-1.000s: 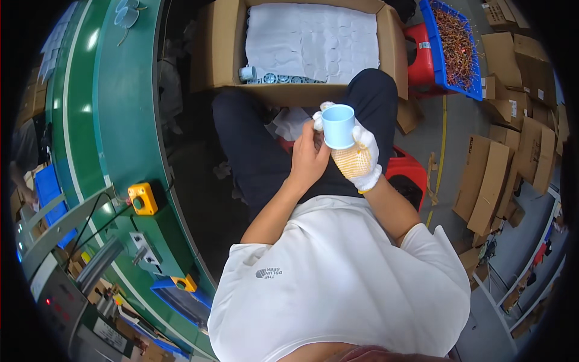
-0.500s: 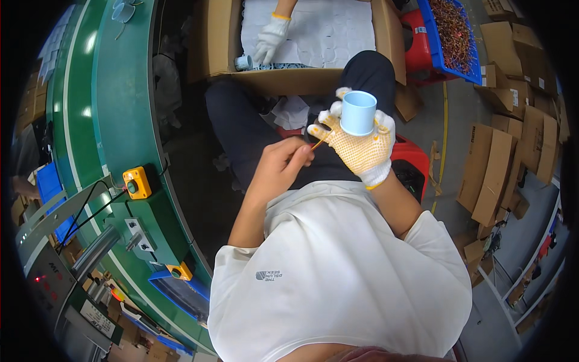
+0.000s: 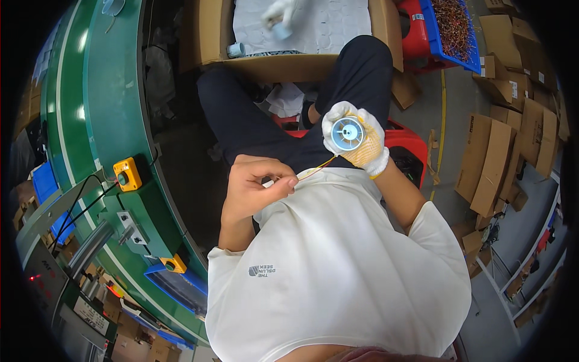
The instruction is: Assembling small blue plastic components and organizing them into a container on a production line.
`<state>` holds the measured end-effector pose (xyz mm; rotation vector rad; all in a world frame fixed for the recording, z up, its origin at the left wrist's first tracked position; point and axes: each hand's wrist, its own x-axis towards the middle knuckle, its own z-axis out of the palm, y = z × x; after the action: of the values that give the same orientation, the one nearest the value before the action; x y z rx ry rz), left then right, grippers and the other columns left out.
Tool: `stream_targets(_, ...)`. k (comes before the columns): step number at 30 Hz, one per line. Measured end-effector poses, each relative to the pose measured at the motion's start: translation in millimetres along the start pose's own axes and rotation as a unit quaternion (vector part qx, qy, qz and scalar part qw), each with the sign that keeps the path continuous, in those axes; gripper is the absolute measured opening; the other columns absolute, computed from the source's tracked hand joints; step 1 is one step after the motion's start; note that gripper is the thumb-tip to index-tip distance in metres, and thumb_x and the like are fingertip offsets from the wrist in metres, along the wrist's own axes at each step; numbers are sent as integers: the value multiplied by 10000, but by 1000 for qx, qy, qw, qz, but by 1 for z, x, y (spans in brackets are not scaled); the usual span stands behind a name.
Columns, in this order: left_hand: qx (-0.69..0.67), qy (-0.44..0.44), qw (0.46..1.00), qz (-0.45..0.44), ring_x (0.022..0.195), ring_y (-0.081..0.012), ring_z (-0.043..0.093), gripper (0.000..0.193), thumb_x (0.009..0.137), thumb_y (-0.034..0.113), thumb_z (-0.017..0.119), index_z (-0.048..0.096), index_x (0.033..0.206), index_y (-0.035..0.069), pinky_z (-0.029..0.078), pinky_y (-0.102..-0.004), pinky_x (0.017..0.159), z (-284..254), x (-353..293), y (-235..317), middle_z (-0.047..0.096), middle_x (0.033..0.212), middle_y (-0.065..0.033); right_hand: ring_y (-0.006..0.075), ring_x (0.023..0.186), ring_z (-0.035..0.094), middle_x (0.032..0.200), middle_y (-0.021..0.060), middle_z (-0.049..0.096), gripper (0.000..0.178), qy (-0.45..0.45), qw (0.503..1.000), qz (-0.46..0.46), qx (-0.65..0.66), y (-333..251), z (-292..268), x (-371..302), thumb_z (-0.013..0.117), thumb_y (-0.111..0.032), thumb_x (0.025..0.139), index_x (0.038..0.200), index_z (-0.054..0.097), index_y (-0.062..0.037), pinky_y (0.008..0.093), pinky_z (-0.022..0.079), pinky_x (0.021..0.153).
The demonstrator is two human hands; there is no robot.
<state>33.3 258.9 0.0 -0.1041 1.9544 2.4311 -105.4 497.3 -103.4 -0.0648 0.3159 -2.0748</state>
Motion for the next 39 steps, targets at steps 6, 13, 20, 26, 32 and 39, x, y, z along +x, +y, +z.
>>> stream_targets(6, 70, 28, 997, -26, 546, -48, 618, 76, 856, 15, 812, 771, 824, -39, 429, -202, 510, 9, 8, -1, 730, 666, -49, 277, 1059, 676, 1088, 211, 679, 593, 14, 998, 18, -57, 12, -4, -7, 539, -533, 1068, 1206, 609, 40, 346, 561, 904)
stream_targets(13, 123, 1, 989, -87, 574, -101, 683, 90, 887, 7, 772, 770, 831, -64, 517, -209, 551, 12, 12, -12, 737, 684, -81, 283, 1063, 668, 1107, 184, 674, 567, -5, 996, 30, -84, 13, -4, -8, 632, -520, 1022, 1192, 615, 21, 374, 534, 967)
stream_targets(20, 125, -6, 987, -105, 589, -102, 697, 109, 905, 21, 768, 779, 835, -61, 525, -204, 562, 15, 14, -14, 733, 673, -73, 264, 1072, 660, 1129, 169, 670, 576, 15, 996, 50, -73, 15, -1, -11, 682, -529, 990, 1197, 614, 5, 363, 531, 963)
stream_targets(26, 101, 34, 986, -132, 638, -109, 716, 123, 967, 32, 754, 769, 1043, -63, 600, -249, 604, 22, 19, -14, 754, 742, -77, 209, 1100, 651, 1194, 147, 655, 572, 61, 983, 26, -170, 13, 19, -8, 689, -500, 999, 1307, 580, -31, 342, 528, 957)
stream_targets(32, -86, -13, 993, -74, 976, -174, 760, 273, 988, -22, 719, 698, 1255, -77, 636, -313, 905, 15, 10, -41, 775, 1084, -151, 196, 1179, 638, 1296, 125, 628, 565, 79, 967, -50, -238, 15, 22, -7, 692, -428, 1016, 1422, 519, -75, 338, 533, 1015)
stream_targets(39, -105, -3, 992, -66, 1085, -219, 752, 370, 988, -68, 693, 646, 1356, -77, 610, -347, 999, 23, 11, -41, 763, 1176, -172, 198, 1190, 651, 1305, 132, 642, 644, 83, 988, -24, -131, 13, 18, -4, 630, -433, 1065, 1562, 442, -69, 333, 557, 1003)
